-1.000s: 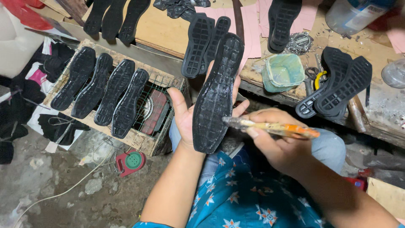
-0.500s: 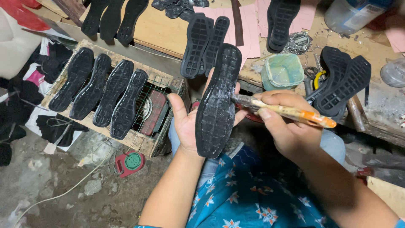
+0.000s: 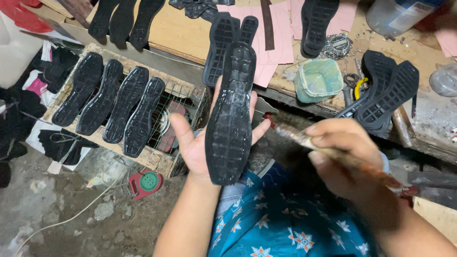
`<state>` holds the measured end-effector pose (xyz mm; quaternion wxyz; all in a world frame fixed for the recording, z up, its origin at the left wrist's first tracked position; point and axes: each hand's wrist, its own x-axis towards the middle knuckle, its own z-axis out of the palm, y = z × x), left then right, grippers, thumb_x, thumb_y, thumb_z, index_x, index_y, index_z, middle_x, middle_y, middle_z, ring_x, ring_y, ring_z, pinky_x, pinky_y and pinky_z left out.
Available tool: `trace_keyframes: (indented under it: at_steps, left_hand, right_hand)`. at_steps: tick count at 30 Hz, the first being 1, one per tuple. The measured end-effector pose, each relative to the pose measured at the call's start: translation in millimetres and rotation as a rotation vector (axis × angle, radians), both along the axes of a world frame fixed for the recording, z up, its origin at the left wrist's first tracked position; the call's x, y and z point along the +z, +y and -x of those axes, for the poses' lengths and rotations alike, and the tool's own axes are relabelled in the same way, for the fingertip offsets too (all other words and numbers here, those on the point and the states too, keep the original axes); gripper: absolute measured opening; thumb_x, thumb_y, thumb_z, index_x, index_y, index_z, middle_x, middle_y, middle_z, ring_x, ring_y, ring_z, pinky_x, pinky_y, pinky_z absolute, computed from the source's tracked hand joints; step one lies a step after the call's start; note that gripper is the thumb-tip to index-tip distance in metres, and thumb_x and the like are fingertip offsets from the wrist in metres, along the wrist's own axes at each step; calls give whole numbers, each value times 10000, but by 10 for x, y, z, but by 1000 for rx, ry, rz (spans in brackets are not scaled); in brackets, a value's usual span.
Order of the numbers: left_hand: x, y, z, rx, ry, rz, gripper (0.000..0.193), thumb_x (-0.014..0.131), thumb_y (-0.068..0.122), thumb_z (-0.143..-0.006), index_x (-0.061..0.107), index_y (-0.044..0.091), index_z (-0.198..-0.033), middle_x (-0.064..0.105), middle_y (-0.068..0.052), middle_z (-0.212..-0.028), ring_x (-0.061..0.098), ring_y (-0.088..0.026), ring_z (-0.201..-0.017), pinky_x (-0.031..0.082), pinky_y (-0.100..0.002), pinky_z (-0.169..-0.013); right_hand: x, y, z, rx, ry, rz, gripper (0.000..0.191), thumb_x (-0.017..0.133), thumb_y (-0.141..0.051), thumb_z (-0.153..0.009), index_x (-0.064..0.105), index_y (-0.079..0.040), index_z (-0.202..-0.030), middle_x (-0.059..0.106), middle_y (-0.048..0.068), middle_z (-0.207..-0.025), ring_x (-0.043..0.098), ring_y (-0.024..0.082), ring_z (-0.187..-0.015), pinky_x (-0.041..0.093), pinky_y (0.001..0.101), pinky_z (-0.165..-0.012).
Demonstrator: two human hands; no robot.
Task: The person applies glue to black shoe soles using a brush. They repeatedly dip the brush into a container and spread the adhesive across the sole surface, then place the treated soles on a nearby table.
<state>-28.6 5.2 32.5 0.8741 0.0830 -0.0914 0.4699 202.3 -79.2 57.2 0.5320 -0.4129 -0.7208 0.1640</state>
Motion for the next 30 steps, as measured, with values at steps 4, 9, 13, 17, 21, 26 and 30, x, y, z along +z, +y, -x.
trace_keyframes:
  at_steps: [4, 9, 13, 17, 21, 26, 30]
  left_hand:
    - [45, -13, 41, 1, -61, -73, 1147, 346, 888, -860, 41, 127, -1662, 148, -99, -1704, 84, -284, -1609, 58, -731, -1216]
    - [-73, 38, 21, -99, -180, -7, 1161, 352, 888, -895, 89, 86, -1692, 169, -97, -1736, 105, -302, -1609, 97, -743, -1214]
    - [-200, -22, 12, -140, 8, -80, 1130, 394, 879, -925, 160, 59, -1668, 222, -162, -1703, 128, -355, -1608, 125, -685, -1247]
    - [-256, -70, 1, -157, 101, -26, 1164, 414, 900, -895, 207, 57, -1671, 259, -176, -1702, 121, -362, -1557, 161, -578, -1264]
    - [-284, -82, 3, -183, -107, 160, 1159, 397, 885, -860, 240, 22, -1618, 288, -156, -1661, 192, -305, -1621, 212, -688, -1241]
    - [-338, -110, 22, -209, 101, -79, 1148, 441, 883, -899, 248, 59, -1674, 259, -230, -1689, 246, -375, -1573, 262, -630, -1240]
    - [-362, -133, 20, -228, 39, -10, 1095, 446, 851, -893, 221, 125, -1681, 263, -192, -1699, 243, -342, -1578, 312, -621, -1213]
  right_hand:
    - [58, 26, -108, -185, 90, 14, 182, 647, -31, -960, 559, -16, -1118, 642, 157, -1162, 668, 232, -1072, 566, 323, -955]
    - [86, 68, 3, 19, 0, 52, 276, 716, 12, -920, 621, -41, -1173, 669, 182, -1222, 690, 251, -1119, 568, 344, -1001]
    - [60, 164, 125, 57, -119, 78, 336, 770, 17, -851, 658, -73, -1155, 682, 178, -1255, 719, 264, -1123, 586, 334, -964]
    - [17, 238, 195, 133, -270, 5, 345, 782, 3, -791, 660, -73, -1104, 684, 150, -1179, 713, 295, -1076, 581, 357, -930]
    - [31, 88, 205, 219, -205, 96, 322, 797, -31, -778, 634, -101, -1046, 703, 75, -1086, 726, 256, -997, 580, 342, -864]
    - [7, 109, 199, 22, -257, -47, 349, 804, -19, -828, 643, -80, -1131, 680, 145, -1167, 729, 306, -1024, 600, 364, -868]
    - [-51, 162, 219, 51, -396, -77, 371, 823, -60, -785, 647, -112, -1108, 692, 119, -1108, 721, 315, -981, 590, 401, -833]
